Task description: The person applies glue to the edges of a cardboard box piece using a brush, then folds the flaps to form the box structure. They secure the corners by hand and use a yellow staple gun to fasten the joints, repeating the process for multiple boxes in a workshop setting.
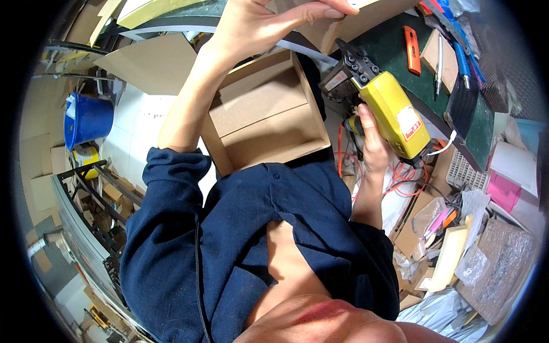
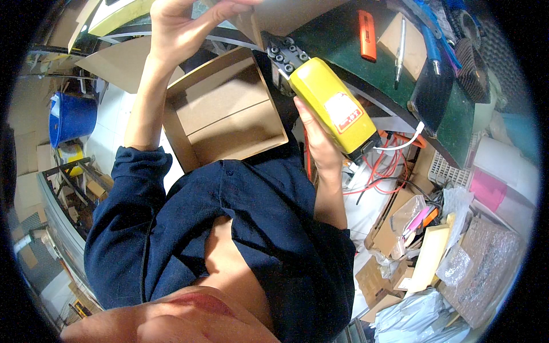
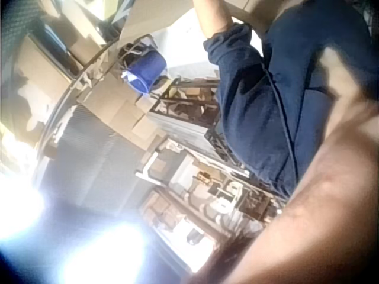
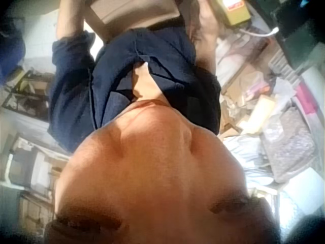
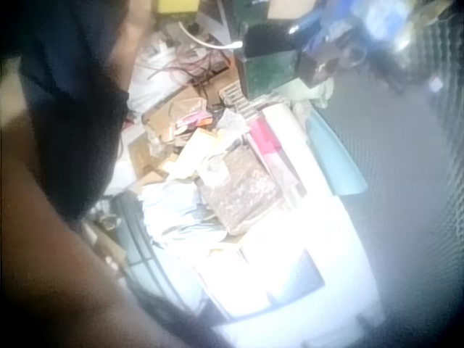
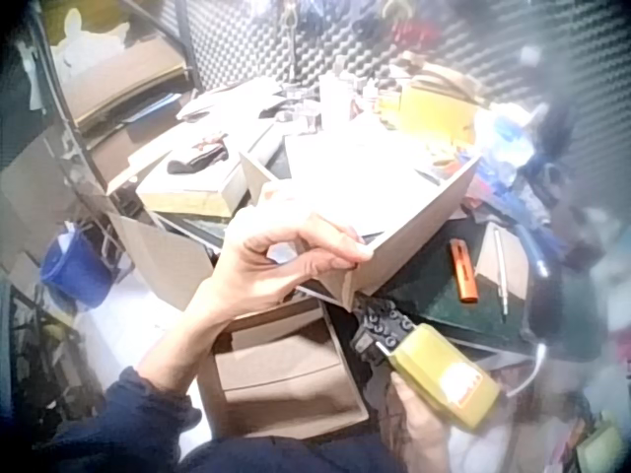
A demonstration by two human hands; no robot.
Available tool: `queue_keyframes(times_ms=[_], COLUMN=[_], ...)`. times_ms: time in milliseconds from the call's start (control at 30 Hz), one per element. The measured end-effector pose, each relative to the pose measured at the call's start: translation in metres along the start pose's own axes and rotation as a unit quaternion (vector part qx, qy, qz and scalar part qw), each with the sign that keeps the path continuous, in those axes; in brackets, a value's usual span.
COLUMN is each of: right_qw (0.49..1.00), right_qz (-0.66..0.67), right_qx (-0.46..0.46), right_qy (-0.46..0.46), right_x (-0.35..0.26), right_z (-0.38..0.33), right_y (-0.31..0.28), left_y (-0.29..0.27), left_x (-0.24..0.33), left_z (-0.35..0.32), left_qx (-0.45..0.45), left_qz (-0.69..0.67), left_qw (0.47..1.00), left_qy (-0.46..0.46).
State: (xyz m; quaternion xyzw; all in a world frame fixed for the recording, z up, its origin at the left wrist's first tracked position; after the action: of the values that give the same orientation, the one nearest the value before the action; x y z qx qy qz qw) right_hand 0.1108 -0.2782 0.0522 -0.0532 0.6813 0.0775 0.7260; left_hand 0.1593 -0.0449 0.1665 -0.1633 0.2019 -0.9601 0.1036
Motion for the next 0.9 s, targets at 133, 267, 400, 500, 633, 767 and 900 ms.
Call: queue_keyframes(times_ms=[133, 267, 400, 500, 633, 767, 900], right_qw=[0.999, 0.998, 0.988, 0.956, 0.833, 0.73, 0.687], right_qz=[-0.036, -0.016, 0.089, -0.188, -0.377, -0.526, -0.633], right_qx=[0.008, 0.067, 0.12, 0.204, 0.355, 0.357, 0.308], right_qy=[-0.022, -0.006, -0.03, -0.092, -0.194, -0.251, -0.183], right_x=[0.009, 0.013, -0.011, -0.027, -0.092, -0.132, -0.129], right_z=[-0.003, -0.018, -0.069, -0.106, -0.136, -0.092, -0.036], right_y=[-0.006, -0.025, -0.063, -0.142, -0.18, -0.187, -0.208], left_y=[-0.002, -0.001, 0.003, 0.002, 0.032, 0.048, 0.056], left_x=[0.001, 0.004, 0.004, 0.025, 0.029, 0.033, 0.029], left_z=[0.003, 0.0, -0.035, -0.073, -0.107, -0.095, -0.09], left_qx=[-0.021, 0.072, 0.279, 0.216, 0.158, 0.197, 0.276], left_qz=[0.011, 0.04, 0.06, -0.018, -0.258, -0.43, -0.555], left_qw=[1.0, 0.996, 0.954, 0.935, 0.856, 0.753, 0.652], left_qy=[0.009, -0.021, -0.098, -0.279, -0.42, -0.458, -0.437])
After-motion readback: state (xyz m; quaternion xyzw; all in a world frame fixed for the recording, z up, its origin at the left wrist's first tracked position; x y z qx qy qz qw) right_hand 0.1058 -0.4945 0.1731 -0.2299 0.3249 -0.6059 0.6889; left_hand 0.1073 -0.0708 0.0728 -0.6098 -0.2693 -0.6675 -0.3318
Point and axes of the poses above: each hand's wrist, its own z-axis towards the middle knuckle, its own y-axis out of the palm, x = y × z, the point moved 2 cm from there along z, towards the middle knuckle, and after that the axes turned 11 degrees about y, right-handed, at the moved point
